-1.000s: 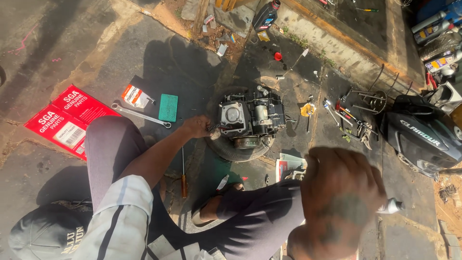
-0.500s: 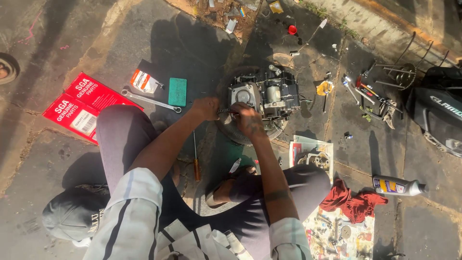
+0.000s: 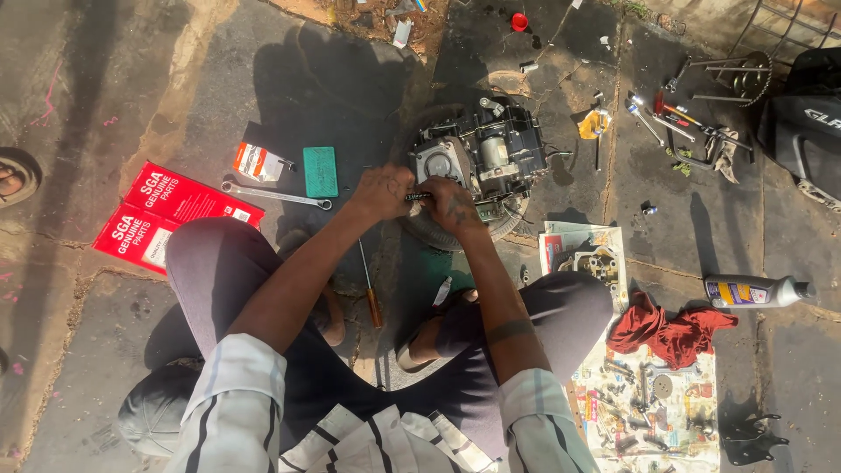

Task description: Repairing or assembling a motorcycle engine block by installing a gasket and cylinder components.

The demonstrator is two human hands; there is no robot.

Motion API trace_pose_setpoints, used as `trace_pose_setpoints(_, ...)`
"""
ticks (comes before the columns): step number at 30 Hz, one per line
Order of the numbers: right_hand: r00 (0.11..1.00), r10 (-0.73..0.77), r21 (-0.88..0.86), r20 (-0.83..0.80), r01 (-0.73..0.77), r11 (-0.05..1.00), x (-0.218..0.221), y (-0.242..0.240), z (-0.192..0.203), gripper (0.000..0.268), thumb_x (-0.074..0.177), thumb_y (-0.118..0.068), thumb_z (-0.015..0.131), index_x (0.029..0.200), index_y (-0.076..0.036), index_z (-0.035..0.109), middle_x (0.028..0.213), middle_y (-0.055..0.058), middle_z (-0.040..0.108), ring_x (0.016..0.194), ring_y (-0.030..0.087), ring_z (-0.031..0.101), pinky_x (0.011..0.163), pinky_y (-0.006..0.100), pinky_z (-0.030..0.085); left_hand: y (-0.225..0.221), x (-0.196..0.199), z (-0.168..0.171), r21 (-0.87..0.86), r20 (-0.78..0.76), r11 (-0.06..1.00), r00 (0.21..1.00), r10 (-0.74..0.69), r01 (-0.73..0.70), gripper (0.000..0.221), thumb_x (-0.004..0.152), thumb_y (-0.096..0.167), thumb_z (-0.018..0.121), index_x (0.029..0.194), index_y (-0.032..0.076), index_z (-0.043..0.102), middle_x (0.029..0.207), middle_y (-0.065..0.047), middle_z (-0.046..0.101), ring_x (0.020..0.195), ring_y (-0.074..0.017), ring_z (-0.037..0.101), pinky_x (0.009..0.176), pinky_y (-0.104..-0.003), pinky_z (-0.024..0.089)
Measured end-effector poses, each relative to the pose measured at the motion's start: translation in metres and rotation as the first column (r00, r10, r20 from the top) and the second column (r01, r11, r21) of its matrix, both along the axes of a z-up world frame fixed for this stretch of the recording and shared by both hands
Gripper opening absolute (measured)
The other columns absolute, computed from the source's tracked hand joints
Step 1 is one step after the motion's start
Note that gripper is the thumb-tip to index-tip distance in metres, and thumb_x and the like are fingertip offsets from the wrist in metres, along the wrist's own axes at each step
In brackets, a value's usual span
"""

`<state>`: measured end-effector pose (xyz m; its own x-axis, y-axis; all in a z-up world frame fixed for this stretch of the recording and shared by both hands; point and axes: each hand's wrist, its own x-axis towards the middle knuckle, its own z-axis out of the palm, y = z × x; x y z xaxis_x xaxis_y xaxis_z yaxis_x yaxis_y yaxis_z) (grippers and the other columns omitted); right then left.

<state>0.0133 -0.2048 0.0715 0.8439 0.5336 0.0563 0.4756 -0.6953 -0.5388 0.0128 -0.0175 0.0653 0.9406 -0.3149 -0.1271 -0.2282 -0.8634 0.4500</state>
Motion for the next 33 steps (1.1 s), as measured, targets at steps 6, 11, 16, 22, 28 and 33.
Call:
trace_pose_setpoints(6,0.998,0.041,0.062,0.049,-0.044,0.997,0.005,-0.004,-0.019,0.021,0.088,-0.005,0.073,0.109,-0.006,0.075,0.108,0.010,0.074,0.100,0.031,0.070,0.085,0.044,0.056,0.005,0.001,-0.002,0.080,-0.016,0.996,0.999,0.050,-0.048,0.029,0.075,0.029,0.086,0.096,0.012,0.075,0.100,-0.014,0.074,0.103,-0.0307,0.071,0.090,-0.046,0.054)
trace_pose_setpoints(11,1.000,0.003,0.050,0.016,-0.004,0.999,0.004,-0.004,-0.025,0.017,0.090,-0.006,0.073,0.107,-0.006,0.076,0.107,0.010,0.073,0.101,0.032,0.069,0.087,0.045,0.055,0.015,0.005,-0.027,0.168,0.004,0.982,0.996,0.088,-0.087,0.025,0.077,0.026,0.085,0.094,0.013,0.073,0.100,-0.017,0.073,0.101,-0.0328,0.069,0.087,-0.048,0.054)
trace_pose_setpoints(16,0.999,-0.013,0.055,0.051,0.010,0.998,0.001,-0.003,-0.024,0.019,0.091,-0.005,0.071,0.109,-0.008,0.075,0.111,0.008,0.073,0.104,0.031,0.069,0.085,0.045,0.056,0.020,0.005,-0.032,0.156,-0.171,0.977,0.970,0.173,-0.147,0.037,0.076,0.032,0.084,0.105,0.013,0.071,0.111,-0.014,0.072,0.112,-0.0315,0.070,0.096,-0.045,0.054)
trace_pose_setpoints(22,0.999,-0.031,0.079,0.035,0.028,0.996,0.001,-0.003,-0.026,0.020,0.091,-0.004,0.072,0.110,-0.008,0.074,0.112,0.008,0.073,0.103,0.031,0.070,0.086,0.044,0.057,0.015,0.006,-0.057,0.235,-0.169,0.960,0.967,0.192,-0.149,0.055,0.080,0.042,0.081,0.121,0.012,0.061,0.124,-0.014,0.065,0.121,-0.0321,0.063,0.102,-0.047,0.048)
trace_pose_setpoints(28,1.000,-0.001,0.060,0.016,0.000,0.998,0.011,-0.014,-0.045,0.032,0.084,0.004,0.069,0.113,-0.008,0.076,0.112,0.011,0.075,0.098,0.029,0.072,0.085,0.042,0.058,0.006,0.008,-0.102,0.267,-0.299,0.959,0.938,0.174,-0.093,0.065,0.094,0.056,0.065,0.136,0.008,0.053,0.133,-0.017,0.059,0.130,-0.0323,0.056,0.108,-0.048,0.042)
trace_pose_setpoints(33,0.963,-0.178,-0.009,-0.203,0.180,0.984,0.019,-0.040,-0.013,0.018,0.101,-0.009,0.067,0.118,-0.009,0.074,0.110,0.012,0.076,0.094,0.025,0.076,0.082,0.036,0.062,0.006,0.016,-0.121,0.290,-0.313,0.952,0.931,0.189,-0.096,0.079,0.093,0.063,0.063,0.145,0.004,0.048,0.142,-0.016,0.051,0.138,-0.0321,0.047,0.112,-0.047,0.037)
